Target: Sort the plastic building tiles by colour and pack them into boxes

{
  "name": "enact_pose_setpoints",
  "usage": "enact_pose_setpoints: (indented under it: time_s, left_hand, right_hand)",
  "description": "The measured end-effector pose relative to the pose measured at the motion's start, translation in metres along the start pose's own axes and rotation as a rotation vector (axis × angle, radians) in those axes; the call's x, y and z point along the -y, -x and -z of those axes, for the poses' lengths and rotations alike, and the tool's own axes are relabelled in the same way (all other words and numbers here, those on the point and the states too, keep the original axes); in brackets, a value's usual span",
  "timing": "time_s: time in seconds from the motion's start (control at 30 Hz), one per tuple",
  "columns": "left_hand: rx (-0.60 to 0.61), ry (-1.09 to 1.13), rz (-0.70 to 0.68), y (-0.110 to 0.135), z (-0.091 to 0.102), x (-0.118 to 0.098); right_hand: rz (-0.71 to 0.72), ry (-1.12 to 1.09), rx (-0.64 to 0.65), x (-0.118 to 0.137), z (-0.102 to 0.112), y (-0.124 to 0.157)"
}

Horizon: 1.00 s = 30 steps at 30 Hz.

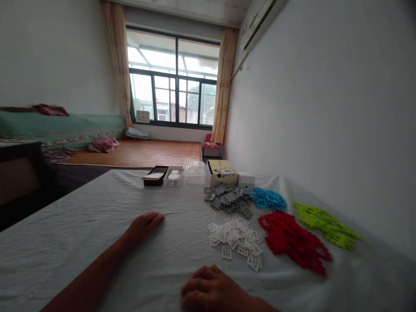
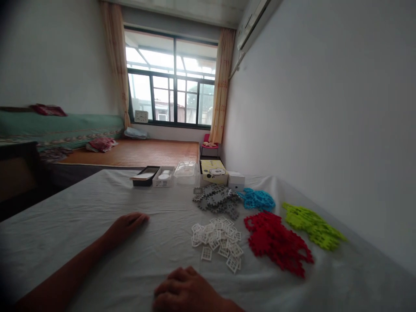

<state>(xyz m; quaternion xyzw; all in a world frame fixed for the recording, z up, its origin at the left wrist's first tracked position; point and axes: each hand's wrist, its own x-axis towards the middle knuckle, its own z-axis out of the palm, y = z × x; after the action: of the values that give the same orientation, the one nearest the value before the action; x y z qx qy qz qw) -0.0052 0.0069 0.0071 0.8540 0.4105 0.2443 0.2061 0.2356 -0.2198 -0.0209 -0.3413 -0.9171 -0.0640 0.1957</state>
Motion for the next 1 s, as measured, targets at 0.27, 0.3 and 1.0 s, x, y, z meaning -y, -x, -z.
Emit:
enact_pose_setpoints:
  time_s: [0.27,0.3,1.0]
  left_hand:
    - [-0.025,-0.270,-0.062,0.003,-0.001,-0.025]
    - [-0.004,-0.321,-0.066,0.001,0.000,-0.030]
    - [-0.083,-0.235,-0.025,-0.034,-0.030,-0.024]
  right_hand:
    - [0.040,0.059,-0.021,-0.003,0.005,-0.003]
    - [0.063,0.036,-0.011,-0.005,0.008,-0.005]
    - [-0.045,-0.168,-0.333,-0.044,-0.003,-0.005]
